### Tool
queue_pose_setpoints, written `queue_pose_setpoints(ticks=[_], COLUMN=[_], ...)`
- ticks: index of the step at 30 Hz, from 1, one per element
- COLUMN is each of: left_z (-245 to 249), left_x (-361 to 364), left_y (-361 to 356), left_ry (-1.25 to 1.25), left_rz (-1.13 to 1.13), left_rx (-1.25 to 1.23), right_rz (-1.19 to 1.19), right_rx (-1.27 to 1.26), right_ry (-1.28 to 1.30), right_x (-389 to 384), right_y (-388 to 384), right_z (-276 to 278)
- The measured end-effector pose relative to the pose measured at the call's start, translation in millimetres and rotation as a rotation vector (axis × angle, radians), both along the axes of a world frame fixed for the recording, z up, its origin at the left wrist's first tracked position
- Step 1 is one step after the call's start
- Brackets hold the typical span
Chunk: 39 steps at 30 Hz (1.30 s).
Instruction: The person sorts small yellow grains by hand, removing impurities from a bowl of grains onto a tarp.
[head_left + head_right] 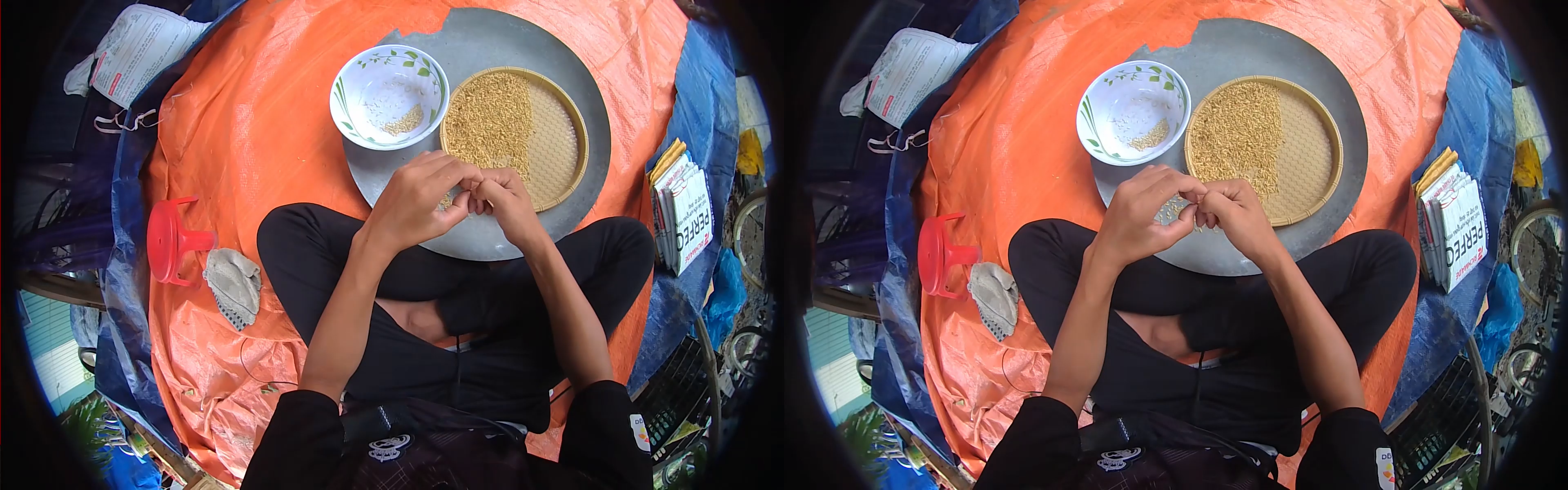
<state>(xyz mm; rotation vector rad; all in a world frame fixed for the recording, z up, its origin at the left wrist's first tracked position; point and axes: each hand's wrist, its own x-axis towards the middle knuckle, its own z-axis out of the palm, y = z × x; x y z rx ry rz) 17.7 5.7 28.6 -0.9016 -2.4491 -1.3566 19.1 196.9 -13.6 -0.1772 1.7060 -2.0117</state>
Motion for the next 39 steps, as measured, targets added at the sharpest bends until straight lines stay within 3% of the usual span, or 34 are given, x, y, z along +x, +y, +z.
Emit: queue_pose_setpoints(ticks=[9, 12, 15, 27, 39], left_z=[1, 2, 5, 1, -1], left_x=[-4, -5, -4, -4, -3], left_y=[-11, -11, -12, -11, -9], left_ry=[-0.172, -0.199, -0.216, -0.211, -0.209], left_rz=[0.049, 0.048, 0.044, 0.033, 0.037], left_rx=[0.100, 0.131, 0.123, 0.100, 0.092], right_rz=[-0.072, -0.113, -0.131, -0.179, -0.221], right_rx=[0.113, 0.239, 0.312, 0.375, 0.390], right_ry=[0.254, 0.496, 0.567, 0.688, 0.630], right_x=[2, 1, 4, 5, 8], right_y=[-9, -11, -13, -14, -16], right_z=[6, 9, 17, 14, 16])
